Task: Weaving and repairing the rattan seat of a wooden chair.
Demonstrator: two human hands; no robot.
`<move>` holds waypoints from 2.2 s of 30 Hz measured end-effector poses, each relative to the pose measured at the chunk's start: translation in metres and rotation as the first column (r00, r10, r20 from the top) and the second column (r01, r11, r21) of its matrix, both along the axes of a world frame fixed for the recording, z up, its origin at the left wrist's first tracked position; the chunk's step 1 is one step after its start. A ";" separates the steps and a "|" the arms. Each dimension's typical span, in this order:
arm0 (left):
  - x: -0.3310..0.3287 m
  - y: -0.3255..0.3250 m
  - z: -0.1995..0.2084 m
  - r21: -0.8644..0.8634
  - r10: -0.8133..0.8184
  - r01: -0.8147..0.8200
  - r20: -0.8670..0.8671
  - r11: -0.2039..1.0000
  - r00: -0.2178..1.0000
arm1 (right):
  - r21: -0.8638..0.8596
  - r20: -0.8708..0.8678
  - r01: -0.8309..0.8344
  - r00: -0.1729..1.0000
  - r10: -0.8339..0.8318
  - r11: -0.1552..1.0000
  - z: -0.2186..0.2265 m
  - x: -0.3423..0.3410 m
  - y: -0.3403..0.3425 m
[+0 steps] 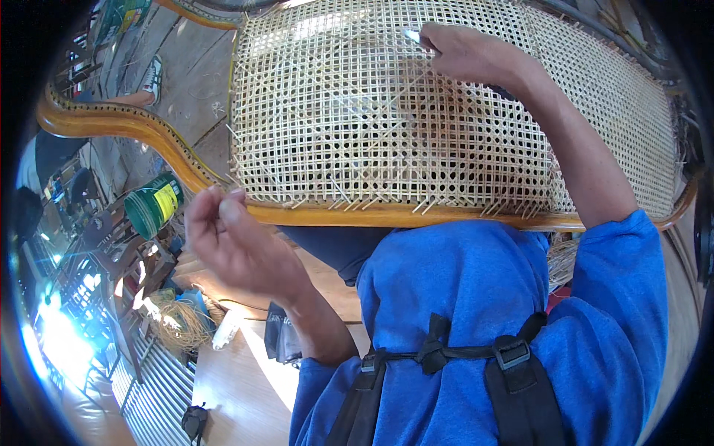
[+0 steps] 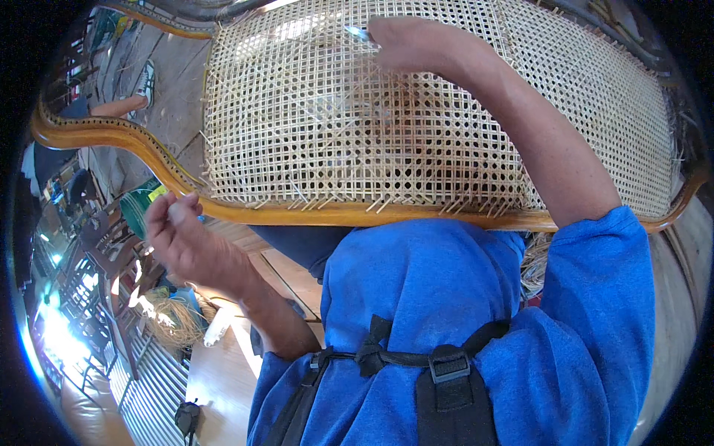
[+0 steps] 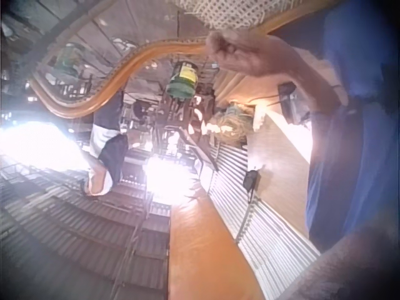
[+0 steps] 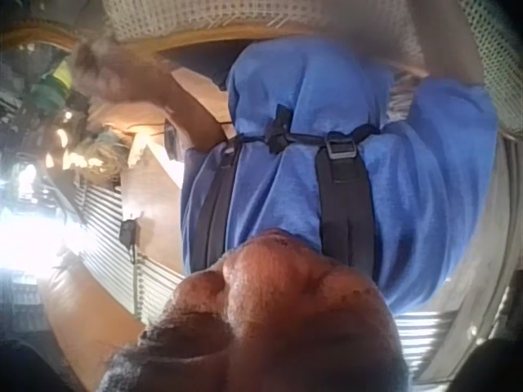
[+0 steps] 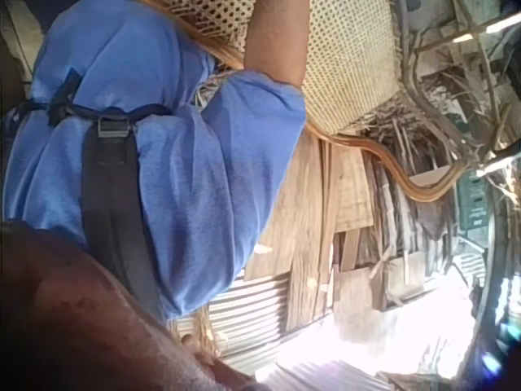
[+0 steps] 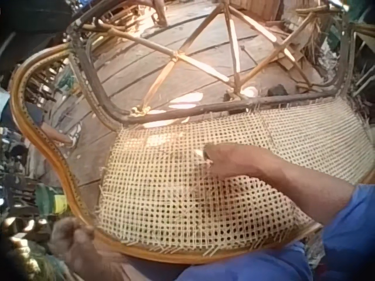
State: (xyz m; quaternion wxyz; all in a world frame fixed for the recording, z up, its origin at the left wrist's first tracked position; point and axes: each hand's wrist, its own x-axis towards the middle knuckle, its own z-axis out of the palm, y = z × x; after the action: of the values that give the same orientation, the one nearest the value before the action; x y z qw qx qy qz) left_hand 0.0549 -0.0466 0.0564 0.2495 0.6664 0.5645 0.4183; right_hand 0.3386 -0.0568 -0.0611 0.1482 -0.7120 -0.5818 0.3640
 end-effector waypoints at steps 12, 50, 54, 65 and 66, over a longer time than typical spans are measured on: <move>0.037 0.034 -0.069 -0.506 -0.602 0.326 -0.691 0.798 0.400 | -0.270 -0.004 -0.202 0.978 0.209 0.941 0.016 -0.060 0.003; 0.015 0.031 -0.104 -0.401 -0.543 0.369 -0.548 0.838 0.636 | -0.399 0.205 -0.251 0.913 0.353 0.882 0.014 -0.092 0.011; 0.015 0.031 -0.100 -0.373 -0.543 0.401 -0.482 0.837 0.688 | -0.250 0.230 -0.281 0.913 0.338 0.927 0.013 -0.093 -0.009; 0.021 0.032 -0.093 -0.438 -0.566 0.360 -0.630 0.824 0.532 | -0.105 0.184 -0.168 0.965 0.186 0.980 -0.001 -0.099 -0.015; 0.024 0.032 -0.094 -0.435 -0.579 0.382 -0.617 0.816 0.533 | -0.107 0.173 -0.142 0.972 0.159 0.984 0.000 -0.097 -0.016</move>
State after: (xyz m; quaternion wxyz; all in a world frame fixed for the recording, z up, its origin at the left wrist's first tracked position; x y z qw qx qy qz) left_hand 0.0784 -0.0142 -0.0372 0.1915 0.8685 0.4553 -0.0406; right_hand 0.2417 -0.0730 -0.0611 0.0328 -0.7021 -0.6275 0.3351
